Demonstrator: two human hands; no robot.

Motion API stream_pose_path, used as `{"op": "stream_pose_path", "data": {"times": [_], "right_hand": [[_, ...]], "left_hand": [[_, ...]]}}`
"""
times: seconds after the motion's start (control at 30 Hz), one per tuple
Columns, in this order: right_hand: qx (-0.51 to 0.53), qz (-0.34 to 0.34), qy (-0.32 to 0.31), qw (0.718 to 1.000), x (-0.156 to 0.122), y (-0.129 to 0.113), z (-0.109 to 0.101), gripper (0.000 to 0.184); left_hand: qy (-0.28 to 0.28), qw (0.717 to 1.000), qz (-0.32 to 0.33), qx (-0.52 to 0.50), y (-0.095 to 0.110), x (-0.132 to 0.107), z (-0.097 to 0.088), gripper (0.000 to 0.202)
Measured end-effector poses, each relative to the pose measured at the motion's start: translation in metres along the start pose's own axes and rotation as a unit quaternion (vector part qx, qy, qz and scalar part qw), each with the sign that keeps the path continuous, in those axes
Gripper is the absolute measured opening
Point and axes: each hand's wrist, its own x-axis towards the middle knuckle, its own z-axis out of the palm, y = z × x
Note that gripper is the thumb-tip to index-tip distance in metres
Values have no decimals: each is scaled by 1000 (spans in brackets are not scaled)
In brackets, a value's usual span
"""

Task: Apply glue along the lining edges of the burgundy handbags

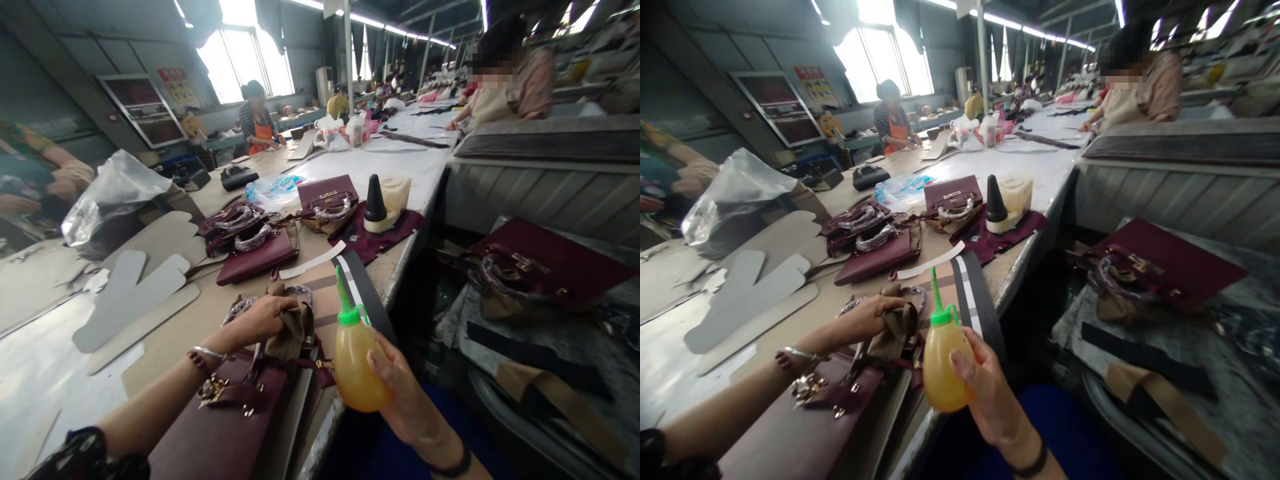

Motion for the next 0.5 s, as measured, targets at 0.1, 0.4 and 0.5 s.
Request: {"op": "stream_pose_path", "data": {"times": [0.1,0.4,0.5], "right_hand": [[-5,33,-31,999,-9,7,6,44],[-99,41,-36,994,31,-21,22,46],[-126,44,-64,989,48,-27,30,45]], "left_hand": [[35,999,-34,-5,8,-6,10,38],[49,998,21,27,35,-31,26,36],[55,996,-14,72,42,-29,31,32]]}}
